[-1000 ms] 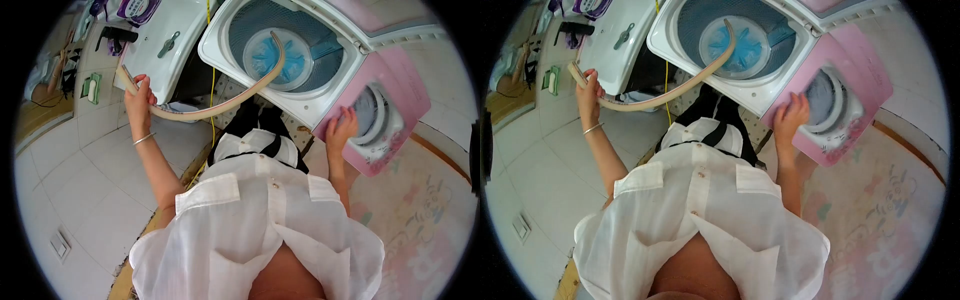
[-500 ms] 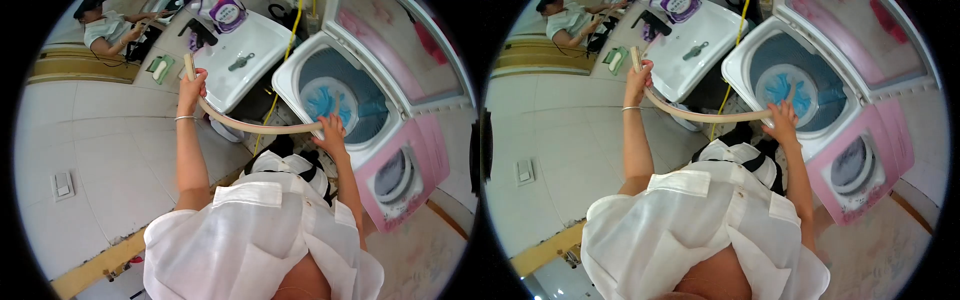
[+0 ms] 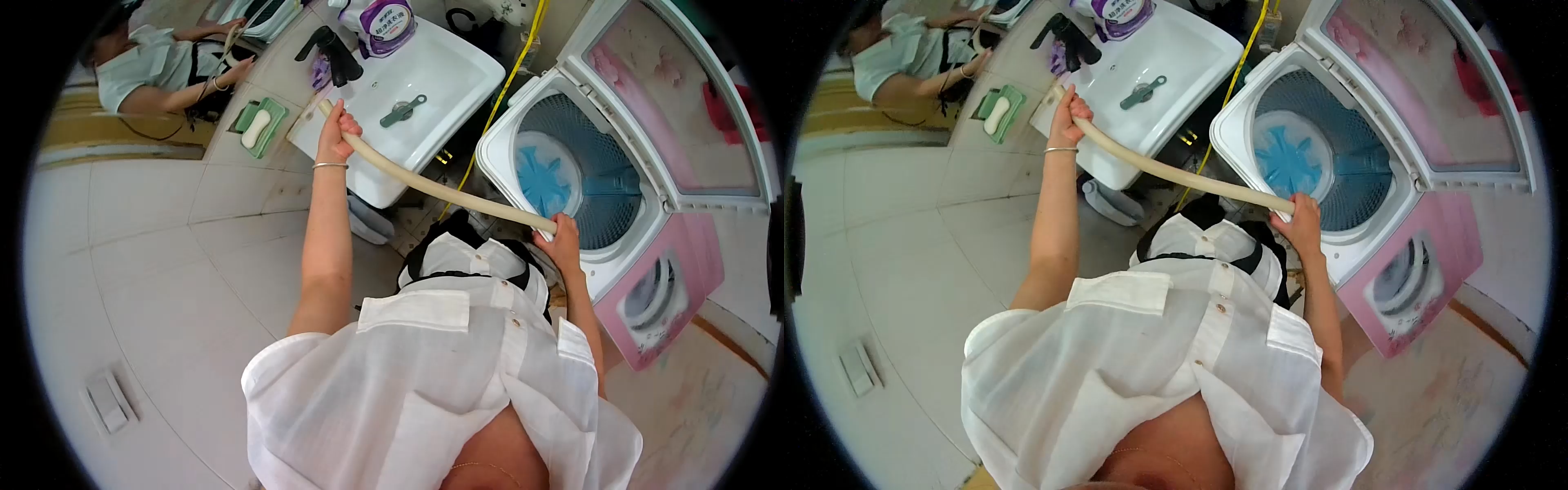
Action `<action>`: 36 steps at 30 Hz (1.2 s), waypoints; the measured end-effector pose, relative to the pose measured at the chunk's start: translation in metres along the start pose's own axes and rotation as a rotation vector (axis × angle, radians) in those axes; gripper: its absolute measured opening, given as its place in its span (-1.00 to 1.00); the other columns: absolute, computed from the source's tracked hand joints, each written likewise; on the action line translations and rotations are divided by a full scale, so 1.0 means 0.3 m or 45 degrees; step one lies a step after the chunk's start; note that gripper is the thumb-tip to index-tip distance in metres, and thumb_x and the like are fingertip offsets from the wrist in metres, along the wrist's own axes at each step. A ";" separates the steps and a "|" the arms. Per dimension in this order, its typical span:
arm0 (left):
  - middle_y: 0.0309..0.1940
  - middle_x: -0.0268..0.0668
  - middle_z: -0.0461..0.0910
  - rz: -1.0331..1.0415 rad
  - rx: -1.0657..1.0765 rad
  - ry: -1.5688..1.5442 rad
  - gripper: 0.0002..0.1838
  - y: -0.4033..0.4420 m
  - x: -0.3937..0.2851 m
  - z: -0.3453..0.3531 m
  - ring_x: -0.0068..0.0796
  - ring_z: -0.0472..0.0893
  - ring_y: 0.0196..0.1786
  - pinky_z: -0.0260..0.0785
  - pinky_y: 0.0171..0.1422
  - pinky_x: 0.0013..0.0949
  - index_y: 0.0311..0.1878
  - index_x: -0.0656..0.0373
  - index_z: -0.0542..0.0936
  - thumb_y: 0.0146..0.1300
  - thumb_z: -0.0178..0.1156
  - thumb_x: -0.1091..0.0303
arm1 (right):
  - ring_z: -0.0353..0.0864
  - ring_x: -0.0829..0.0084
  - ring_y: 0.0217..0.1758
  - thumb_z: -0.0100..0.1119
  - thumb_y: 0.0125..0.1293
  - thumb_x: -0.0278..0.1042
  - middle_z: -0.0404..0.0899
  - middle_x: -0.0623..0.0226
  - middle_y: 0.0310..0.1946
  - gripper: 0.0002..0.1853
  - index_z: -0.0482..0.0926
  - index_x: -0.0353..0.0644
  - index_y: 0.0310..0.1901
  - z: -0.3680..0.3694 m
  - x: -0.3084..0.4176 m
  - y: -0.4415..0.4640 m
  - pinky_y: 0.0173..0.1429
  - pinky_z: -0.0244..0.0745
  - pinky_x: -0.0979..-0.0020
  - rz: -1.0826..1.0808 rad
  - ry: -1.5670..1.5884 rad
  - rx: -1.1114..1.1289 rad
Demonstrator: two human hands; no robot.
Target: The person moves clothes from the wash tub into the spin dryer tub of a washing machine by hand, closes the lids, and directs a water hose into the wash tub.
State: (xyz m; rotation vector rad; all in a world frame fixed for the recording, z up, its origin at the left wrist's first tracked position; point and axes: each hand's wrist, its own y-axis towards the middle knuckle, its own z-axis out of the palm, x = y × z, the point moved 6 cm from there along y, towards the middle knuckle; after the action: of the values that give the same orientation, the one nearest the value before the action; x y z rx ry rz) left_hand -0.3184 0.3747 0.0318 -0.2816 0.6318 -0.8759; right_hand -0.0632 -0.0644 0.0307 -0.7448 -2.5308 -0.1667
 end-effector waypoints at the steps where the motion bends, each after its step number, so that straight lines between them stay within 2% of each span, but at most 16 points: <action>1: -0.74 -0.52 0.21 0.073 -0.098 0.140 -0.70 0.014 -0.012 -0.017 -0.63 0.22 -0.72 0.13 -0.63 -0.52 -0.52 0.00 0.32 0.21 0.22 0.22 | 0.41 0.04 -0.18 0.36 -0.14 -0.18 0.46 0.09 -0.34 -0.56 0.41 -0.26 -0.29 0.006 0.006 0.004 -0.05 0.27 0.17 -0.003 0.003 -0.032; 2: -0.75 -0.53 0.19 0.134 -0.193 0.283 -0.68 0.014 -0.008 -0.018 -0.64 0.17 -0.75 0.08 -0.66 -0.52 -0.53 -0.01 0.30 0.19 0.24 0.22 | 0.41 0.04 -0.18 0.36 -0.14 -0.18 0.46 0.09 -0.34 -0.56 0.41 -0.26 -0.29 0.017 0.006 0.008 -0.05 0.27 0.17 0.031 -0.003 -0.030; 3: -0.75 -0.53 0.19 0.082 -0.185 0.291 -0.68 0.025 0.015 -0.024 -0.64 0.17 -0.75 0.08 -0.66 -0.52 -0.53 -0.01 0.30 0.19 0.24 0.22 | 0.41 0.05 -0.18 0.36 -0.14 -0.15 0.46 0.09 -0.34 -0.55 0.42 -0.26 -0.29 0.019 0.016 0.013 -0.05 0.27 0.16 -0.027 -0.002 -0.055; 5: -0.77 -0.53 0.16 0.263 -0.376 0.653 -0.69 0.043 0.009 -0.048 -0.65 0.13 -0.76 0.03 -0.69 -0.52 -0.51 0.02 0.32 0.14 0.28 0.22 | 0.42 0.08 -0.17 0.36 -0.14 -0.10 0.47 0.11 -0.35 -0.53 0.42 -0.24 -0.28 0.008 0.001 -0.004 -0.05 0.27 0.16 -0.100 -0.025 -0.110; 7: -0.77 -0.51 0.16 0.331 -0.447 0.875 -0.72 0.040 0.033 -0.056 -0.66 0.14 -0.77 0.01 -0.70 -0.52 -0.49 0.05 0.35 0.13 0.28 0.25 | 0.42 0.11 -0.14 0.35 -0.15 -0.08 0.47 0.12 -0.34 -0.51 0.43 -0.22 -0.26 0.001 -0.001 -0.010 -0.04 0.27 0.17 -0.060 0.001 -0.076; 9: -0.77 -0.49 0.18 0.314 -0.476 0.929 -0.76 0.015 0.082 -0.066 -0.65 0.17 -0.78 0.02 -0.73 -0.52 -0.46 0.09 0.37 0.15 0.25 0.28 | 0.42 0.11 -0.14 0.36 -0.18 -0.10 0.48 0.15 -0.33 -0.52 0.44 -0.21 -0.27 -0.016 -0.002 -0.008 -0.02 0.27 0.20 -0.004 0.062 -0.041; 12: -0.77 -0.45 0.21 0.347 -0.539 1.123 -0.70 -0.039 0.160 -0.096 -0.61 0.18 -0.78 0.05 -0.73 -0.49 -0.55 0.11 0.32 0.17 0.22 0.30 | 0.42 0.14 -0.16 0.37 -0.23 -0.13 0.48 0.19 -0.34 -0.55 0.45 -0.17 -0.31 -0.028 -0.005 -0.011 -0.03 0.27 0.22 0.011 0.039 -0.096; 14: -0.76 -0.43 0.22 0.404 -0.555 1.258 -0.76 -0.056 0.198 -0.140 -0.60 0.21 -0.78 0.08 -0.73 -0.49 -0.48 0.15 0.34 0.17 0.19 0.32 | 0.42 0.16 -0.17 0.36 -0.23 -0.13 0.48 0.21 -0.35 -0.57 0.46 -0.16 -0.34 -0.037 -0.004 -0.013 -0.04 0.27 0.23 0.033 0.009 -0.134; 17: -0.77 -0.43 0.23 0.384 -0.613 1.342 -0.80 -0.076 0.244 -0.208 -0.61 0.22 -0.80 0.10 -0.76 -0.50 -0.42 0.20 0.35 0.17 0.16 0.34 | 0.43 0.20 -0.19 0.34 -0.22 -0.12 0.48 0.25 -0.38 -0.62 0.47 -0.13 -0.39 -0.034 -0.004 -0.028 -0.05 0.27 0.26 0.063 -0.058 -0.187; 23: -0.74 -0.43 0.23 0.376 -0.617 1.456 -0.77 -0.067 0.269 -0.238 -0.61 0.22 -0.77 0.13 -0.72 -0.49 -0.45 0.18 0.35 0.21 0.14 0.30 | 0.45 0.21 -0.23 0.32 -0.21 -0.09 0.48 0.27 -0.45 -0.68 0.49 -0.07 -0.47 -0.015 -0.038 -0.043 -0.04 0.26 0.29 0.162 -0.070 -0.171; 26: -0.74 -0.43 0.23 0.380 -0.564 1.377 -0.76 -0.062 0.270 -0.250 -0.61 0.21 -0.77 0.12 -0.73 -0.50 -0.44 0.17 0.34 0.22 0.14 0.29 | 0.45 0.22 -0.23 0.32 -0.19 -0.05 0.49 0.28 -0.45 -0.67 0.49 -0.08 -0.48 -0.014 -0.038 -0.048 -0.03 0.25 0.30 0.154 -0.083 -0.206; 31: -0.73 -0.44 0.23 0.407 -0.556 1.370 -0.76 -0.077 0.285 -0.229 -0.63 0.22 -0.77 0.11 -0.73 -0.51 -0.42 0.16 0.34 0.22 0.16 0.28 | 0.45 0.24 -0.23 0.32 -0.15 0.12 0.48 0.28 -0.47 -0.58 0.50 -0.09 -0.50 -0.031 -0.019 -0.049 -0.02 0.25 0.30 0.166 -0.091 -0.224; 36: -0.73 -0.44 0.24 0.393 -0.604 1.292 -0.77 -0.087 0.290 -0.218 -0.63 0.22 -0.77 0.11 -0.72 -0.52 -0.42 0.14 0.34 0.21 0.16 0.28 | 0.45 0.25 -0.23 0.31 -0.14 0.16 0.47 0.29 -0.48 -0.55 0.50 -0.09 -0.51 -0.030 -0.029 -0.053 -0.01 0.25 0.30 0.137 -0.101 -0.257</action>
State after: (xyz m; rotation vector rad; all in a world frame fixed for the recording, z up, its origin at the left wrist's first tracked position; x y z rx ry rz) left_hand -0.3339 0.2917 -0.0416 -0.1363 1.7876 -0.5120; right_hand -0.0616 -0.0842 0.0346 -0.9815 -2.5662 -0.3672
